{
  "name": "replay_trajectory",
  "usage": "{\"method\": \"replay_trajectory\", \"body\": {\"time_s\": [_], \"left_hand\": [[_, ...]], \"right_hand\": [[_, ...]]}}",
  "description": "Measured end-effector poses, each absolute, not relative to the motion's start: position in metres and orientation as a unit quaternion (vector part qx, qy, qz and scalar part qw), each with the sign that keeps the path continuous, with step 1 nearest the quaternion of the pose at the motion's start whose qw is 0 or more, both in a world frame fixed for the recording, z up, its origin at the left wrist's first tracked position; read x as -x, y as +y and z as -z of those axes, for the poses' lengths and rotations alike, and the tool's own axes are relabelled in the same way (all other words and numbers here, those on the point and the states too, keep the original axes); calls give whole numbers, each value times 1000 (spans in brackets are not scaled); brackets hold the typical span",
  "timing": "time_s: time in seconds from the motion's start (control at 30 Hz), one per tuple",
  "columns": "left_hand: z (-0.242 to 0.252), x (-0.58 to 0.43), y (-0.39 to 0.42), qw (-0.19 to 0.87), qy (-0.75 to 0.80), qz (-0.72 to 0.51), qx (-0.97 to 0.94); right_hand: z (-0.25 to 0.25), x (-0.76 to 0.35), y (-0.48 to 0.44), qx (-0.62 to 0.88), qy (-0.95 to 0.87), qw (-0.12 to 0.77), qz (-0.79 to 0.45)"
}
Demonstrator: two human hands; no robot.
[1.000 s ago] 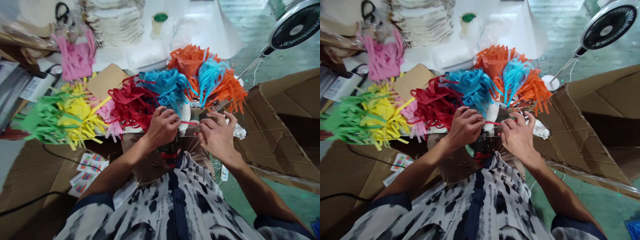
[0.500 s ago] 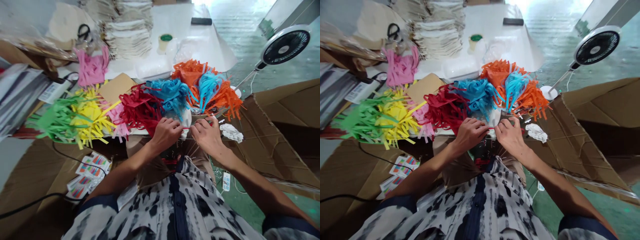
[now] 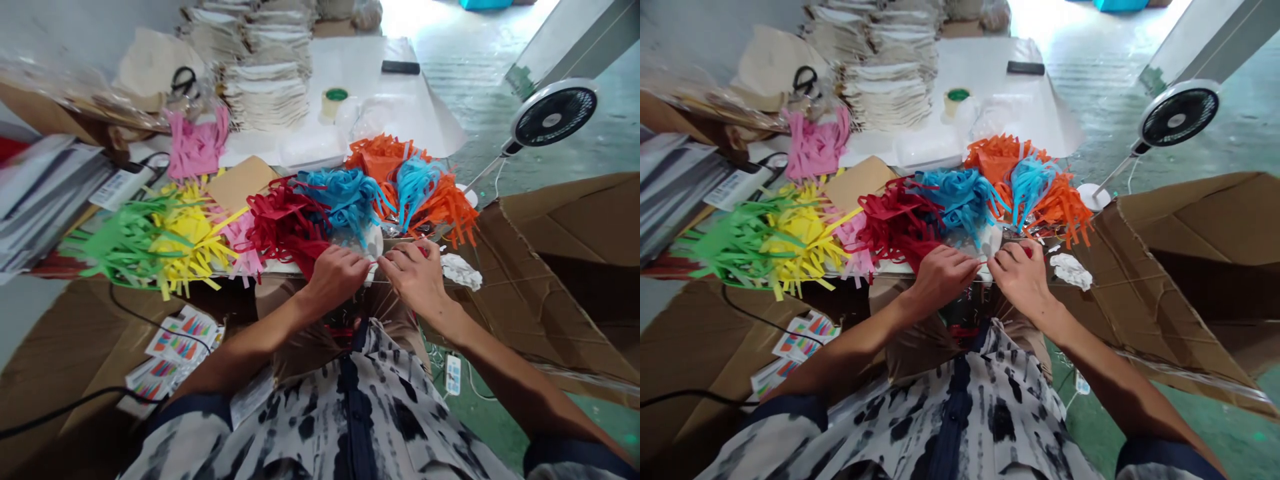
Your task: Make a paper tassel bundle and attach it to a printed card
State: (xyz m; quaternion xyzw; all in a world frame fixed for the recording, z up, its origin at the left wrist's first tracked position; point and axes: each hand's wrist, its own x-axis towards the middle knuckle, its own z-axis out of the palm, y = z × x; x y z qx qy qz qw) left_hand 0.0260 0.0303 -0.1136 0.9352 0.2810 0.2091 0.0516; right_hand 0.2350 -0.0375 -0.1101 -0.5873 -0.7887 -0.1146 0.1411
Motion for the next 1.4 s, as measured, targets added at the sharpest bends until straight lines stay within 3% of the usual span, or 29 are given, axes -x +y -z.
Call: {"method": "replay_trajectory", "body": {"time_s": [0.2,0.27,0.37,0.5,0.73,0.87,1.0,1.13,1.33,1.4], "left_hand": [[82,-20,29,599,368,-198,-683],[76,-19,30,717,358,-157,-577],[74,-21,28,805,330,-162,-466],[76,-28,27,831,298,-183,-433],[65,-45,43,737,282,-322,-523],[60,-51,54,733,273,-345,-519],[53,-54,61,710,264,-372,-536],[37,-51,78,664,232,-474,-530],[24,-30,106,658,205,-559,-460],[27,-27,104,658,218,-532,-486]], "right_hand": [[95,-244,-48,495,-790,226,283],[89,-245,-49,481,-784,256,299],[80,-243,-49,462,-770,315,307],[74,-234,-44,513,-743,369,221],[62,-221,-24,576,-594,530,-187],[49,-224,-12,558,-557,562,-250],[38,-227,-1,544,-571,538,-298],[39,-224,-1,526,-610,504,-311],[54,-239,-18,387,-782,185,-451],[53,-249,-17,432,-762,210,-435]]}}
